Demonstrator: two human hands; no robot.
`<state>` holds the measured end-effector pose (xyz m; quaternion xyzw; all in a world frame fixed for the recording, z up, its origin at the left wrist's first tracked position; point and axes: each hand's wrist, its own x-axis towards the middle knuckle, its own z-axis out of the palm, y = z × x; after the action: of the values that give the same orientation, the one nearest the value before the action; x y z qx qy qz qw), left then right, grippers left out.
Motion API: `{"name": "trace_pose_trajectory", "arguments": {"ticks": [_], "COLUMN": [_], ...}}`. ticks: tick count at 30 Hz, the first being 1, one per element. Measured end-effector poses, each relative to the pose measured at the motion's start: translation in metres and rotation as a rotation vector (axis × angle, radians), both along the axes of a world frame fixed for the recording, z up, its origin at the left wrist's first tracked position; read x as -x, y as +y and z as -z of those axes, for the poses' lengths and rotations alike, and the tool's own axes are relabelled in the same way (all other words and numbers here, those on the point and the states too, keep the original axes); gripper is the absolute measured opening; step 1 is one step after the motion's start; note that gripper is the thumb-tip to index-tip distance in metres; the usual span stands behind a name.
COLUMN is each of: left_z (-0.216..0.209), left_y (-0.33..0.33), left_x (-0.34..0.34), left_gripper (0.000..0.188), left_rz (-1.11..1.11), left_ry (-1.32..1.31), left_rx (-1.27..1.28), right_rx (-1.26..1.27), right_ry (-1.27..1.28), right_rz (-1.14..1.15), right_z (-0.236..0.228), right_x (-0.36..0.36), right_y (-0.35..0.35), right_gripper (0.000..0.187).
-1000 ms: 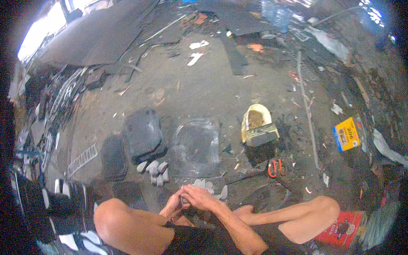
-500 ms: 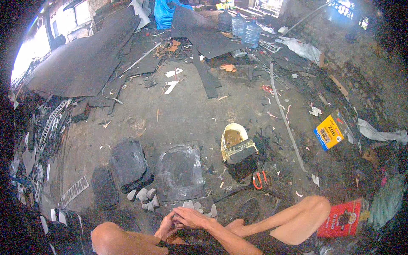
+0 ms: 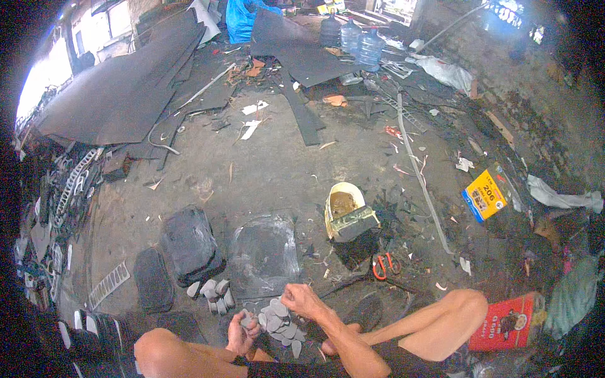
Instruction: The person sits on the floor and applies a yellowish adhesive from a bucket onto black footwear parts using a brush. After coating several parts, the person picks up small white cylindrical objects and handles them briefly.
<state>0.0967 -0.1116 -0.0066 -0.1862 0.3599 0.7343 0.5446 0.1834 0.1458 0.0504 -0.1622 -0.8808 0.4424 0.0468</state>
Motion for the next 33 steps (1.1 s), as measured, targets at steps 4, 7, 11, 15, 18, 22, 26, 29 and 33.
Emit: {"name": "trace_pose_trajectory", "arguments": {"ticks": [4,7,11,15,18,22,26,29,33], "left_z": [-0.008,-0.026,-0.041,-0.053,-0.059,-0.039,-0.04,-0.052,-0.039], "left_y": [0.021,0.04,0.031,0.038,0.037,0.021,0.039,0.032,0.025], "left_x": [-0.009,-0.006,-0.001,-0.002,0.002,0.0,0.006,-0.001,0.005], "left_gripper": [0.033,0.036,0.034,0.02,0.013,0.018,0.023,0.02,0.022], "left_rz": [0.001,0.122,0.228,0.214,0.1,-0.013,0.151,0.093,-0.229], "left_ry": [0.06,0.158,0.623,0.746,0.872,0.749,1.068,0.915,0.563], "left_rx": [0.054,0.18,0.094,0.204,0.376,0.4,0.289,0.279,0.282], "right_rx": [0.115,0.23,0.84,0.908,0.548,0.336,0.184,0.264,0.021], "right_ry": [0.077,0.091,-0.142,-0.095,0.041,-0.176,-0.097,-0.091,-0.171], "right_rz": [-0.079,0.053,0.068,-0.025,0.18,0.231,-0.006,0.032,0.244], "right_z": [-0.003,0.006,0.01,0.004,0.013,-0.026,-0.01,-0.008,-0.011], "right_x": [0.007,0.005,0.003,0.003,-0.001,0.0,0.011,0.009,0.003], "right_y": [-0.047,-0.072,-0.066,-0.046,-0.04,0.006,-0.059,-0.058,0.0], "right_gripper": [0.025,0.027,0.03,0.027,0.027,0.036,0.042,0.038,0.038]}}
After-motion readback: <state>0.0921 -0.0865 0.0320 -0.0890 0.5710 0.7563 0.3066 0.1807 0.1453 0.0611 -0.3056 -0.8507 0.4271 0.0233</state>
